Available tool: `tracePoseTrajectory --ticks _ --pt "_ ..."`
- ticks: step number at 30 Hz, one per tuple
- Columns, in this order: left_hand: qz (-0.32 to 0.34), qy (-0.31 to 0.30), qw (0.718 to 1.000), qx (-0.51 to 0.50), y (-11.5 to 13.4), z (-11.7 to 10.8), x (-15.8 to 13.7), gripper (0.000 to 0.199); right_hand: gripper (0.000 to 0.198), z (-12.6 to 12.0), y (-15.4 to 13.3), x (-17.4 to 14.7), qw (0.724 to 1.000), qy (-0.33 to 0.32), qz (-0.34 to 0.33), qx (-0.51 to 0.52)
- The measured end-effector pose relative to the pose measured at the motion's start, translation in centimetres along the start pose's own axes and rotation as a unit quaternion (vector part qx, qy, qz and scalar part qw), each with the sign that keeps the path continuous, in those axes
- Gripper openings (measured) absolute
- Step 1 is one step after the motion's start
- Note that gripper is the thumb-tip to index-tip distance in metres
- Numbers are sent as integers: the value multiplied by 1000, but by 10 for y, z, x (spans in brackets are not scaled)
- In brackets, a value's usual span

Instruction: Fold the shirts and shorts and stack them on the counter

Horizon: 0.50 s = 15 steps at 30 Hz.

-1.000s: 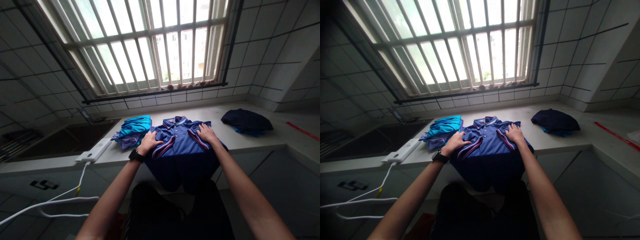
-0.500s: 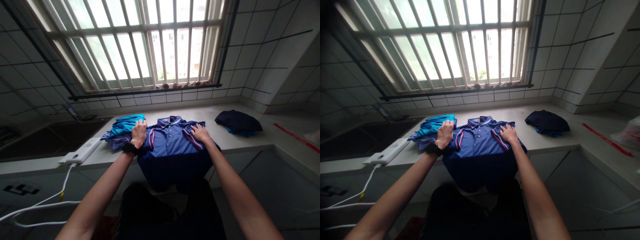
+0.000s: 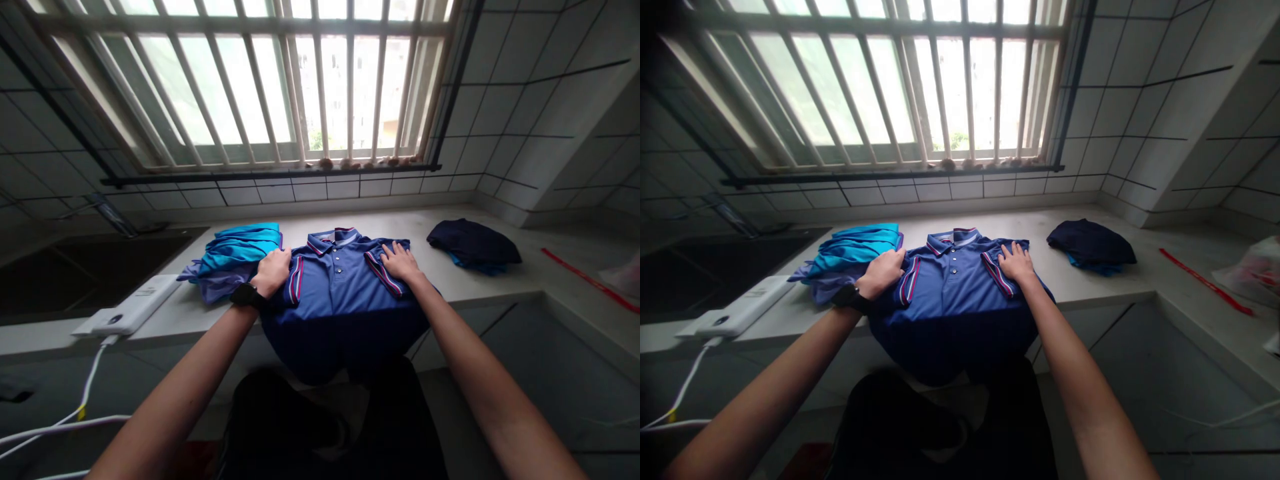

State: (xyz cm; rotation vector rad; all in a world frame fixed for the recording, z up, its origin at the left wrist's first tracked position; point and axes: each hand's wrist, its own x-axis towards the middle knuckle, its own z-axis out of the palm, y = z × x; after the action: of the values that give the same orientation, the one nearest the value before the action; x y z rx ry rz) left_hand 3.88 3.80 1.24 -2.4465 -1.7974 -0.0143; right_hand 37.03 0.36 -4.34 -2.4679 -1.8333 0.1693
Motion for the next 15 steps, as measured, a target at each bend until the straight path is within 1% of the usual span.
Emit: tracePoseTrajectory --ticks 3,9,15 --pt "18 -20 1000 -12 -2 2 10 38 65 -2 3 11 1000 3 13 -1" --pt "22 -9 999 -24 12 15 43 41 64 -2 4 39 1000 8 30 2" --pt "18 -4 1000 -2 24 23 78 42 61 3 3 60 997 56 56 23"
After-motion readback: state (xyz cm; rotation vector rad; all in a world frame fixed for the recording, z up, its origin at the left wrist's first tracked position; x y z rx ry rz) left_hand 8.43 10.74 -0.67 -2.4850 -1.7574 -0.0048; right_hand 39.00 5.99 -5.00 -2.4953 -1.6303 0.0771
